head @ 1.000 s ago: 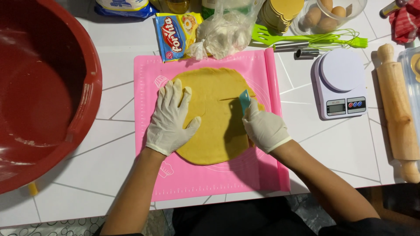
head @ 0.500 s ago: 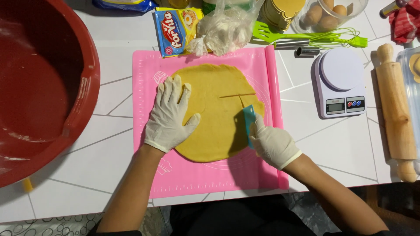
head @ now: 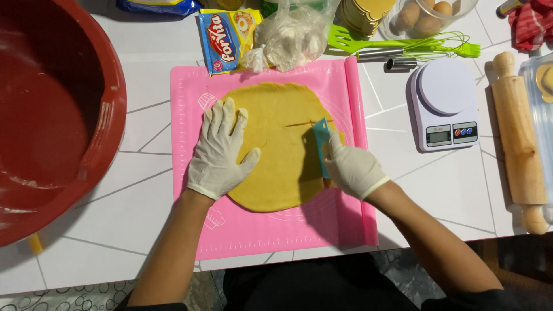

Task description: Rolling out dough with a rolling pin, cutting it into smaller portions with a scraper, and shaping the portions into balls.

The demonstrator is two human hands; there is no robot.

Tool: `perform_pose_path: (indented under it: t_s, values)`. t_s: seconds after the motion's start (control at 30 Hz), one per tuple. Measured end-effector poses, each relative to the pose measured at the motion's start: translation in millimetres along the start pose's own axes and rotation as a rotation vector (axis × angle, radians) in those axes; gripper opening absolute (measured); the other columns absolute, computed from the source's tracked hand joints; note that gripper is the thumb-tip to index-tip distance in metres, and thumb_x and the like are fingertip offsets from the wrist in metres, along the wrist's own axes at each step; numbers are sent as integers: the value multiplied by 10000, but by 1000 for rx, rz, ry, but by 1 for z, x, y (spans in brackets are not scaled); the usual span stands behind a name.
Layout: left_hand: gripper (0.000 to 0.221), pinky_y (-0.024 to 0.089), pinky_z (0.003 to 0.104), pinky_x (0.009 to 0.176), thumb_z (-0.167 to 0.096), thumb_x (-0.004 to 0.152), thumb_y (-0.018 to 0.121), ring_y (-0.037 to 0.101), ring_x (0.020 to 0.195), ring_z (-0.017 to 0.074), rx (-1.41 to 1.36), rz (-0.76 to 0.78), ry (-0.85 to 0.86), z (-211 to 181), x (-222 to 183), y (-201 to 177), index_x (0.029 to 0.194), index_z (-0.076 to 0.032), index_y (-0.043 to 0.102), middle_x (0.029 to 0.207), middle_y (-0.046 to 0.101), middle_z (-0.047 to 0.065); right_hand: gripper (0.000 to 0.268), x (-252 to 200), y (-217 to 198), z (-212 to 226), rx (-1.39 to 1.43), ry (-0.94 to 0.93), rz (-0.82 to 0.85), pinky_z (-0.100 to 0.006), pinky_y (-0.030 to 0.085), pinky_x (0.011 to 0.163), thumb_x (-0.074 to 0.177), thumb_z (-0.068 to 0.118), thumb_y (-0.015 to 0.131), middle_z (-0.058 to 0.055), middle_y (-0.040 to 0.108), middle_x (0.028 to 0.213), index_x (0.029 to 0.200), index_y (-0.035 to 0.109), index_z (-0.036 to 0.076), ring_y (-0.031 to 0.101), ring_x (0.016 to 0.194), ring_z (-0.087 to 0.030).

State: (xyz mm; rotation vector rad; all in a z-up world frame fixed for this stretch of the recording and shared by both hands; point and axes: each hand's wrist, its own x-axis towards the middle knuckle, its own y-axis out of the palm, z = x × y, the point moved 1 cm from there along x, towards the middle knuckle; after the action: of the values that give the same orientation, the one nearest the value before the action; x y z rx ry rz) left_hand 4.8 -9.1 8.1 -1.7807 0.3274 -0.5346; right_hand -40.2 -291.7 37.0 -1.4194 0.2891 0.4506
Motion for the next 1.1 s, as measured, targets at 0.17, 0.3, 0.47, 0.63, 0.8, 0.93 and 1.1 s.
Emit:
perform_pose_path:
  t_s: [0.17,0.3,0.47,0.63,0.8,0.93,1.1]
  values:
    - [842,138,544,1270,-534,881,524,213,1529,461,2,-19,9,-1,2,-2,1515,17,460,1624,299,307,515,-43,23,-6,137,27,37,-546,596,796,930,321,499,-173,747,838,1367,347,94,756,838,-423]
    - [849,127,540,1275,-529,878,518,206,1531,464,-5,-9,-3,-2,0,-2,1527,13,442,1628,286,309,521,-45,7,6,129,51,89,-532,590,837,935,398,474,-161,750,845,1372,368,135,751,883,-414]
    - [851,130,534,1278,-532,878,509,208,1532,463,10,-12,-1,-3,-1,-3,1525,16,442,1625,295,311,618,-8,18,-6,70,28,26,-553,588,842,951,337,499,-175,752,865,1456,261,73,755,900,-417]
    - [855,137,539,1276,-536,875,523,210,1530,459,23,-24,9,0,-1,2,1532,4,430,1632,280,303,650,14,6,-8,58,14,-42,-558,583,846,965,342,477,-211,737,876,1490,235,45,745,903,-436]
    - [848,133,538,1277,-547,886,509,200,1534,462,-15,-33,10,2,-1,6,1529,2,443,1643,267,290,736,34,20,-19,22,-35,-108,-533,599,810,868,243,618,-162,740,845,1476,267,23,753,856,-423]
    - [840,129,540,1274,-535,889,516,204,1534,462,-29,-43,8,1,-2,5,1530,4,441,1645,262,293,666,-8,14,-12,116,22,-60,-606,578,820,903,196,575,-259,730,843,1455,260,-7,745,877,-464]
    - [850,142,545,1271,-538,888,515,218,1525,472,-42,-52,10,1,-2,4,1544,-5,426,1643,264,292,650,-56,34,-9,107,90,121,-581,582,862,886,311,626,-188,764,855,1405,301,91,762,908,-423]
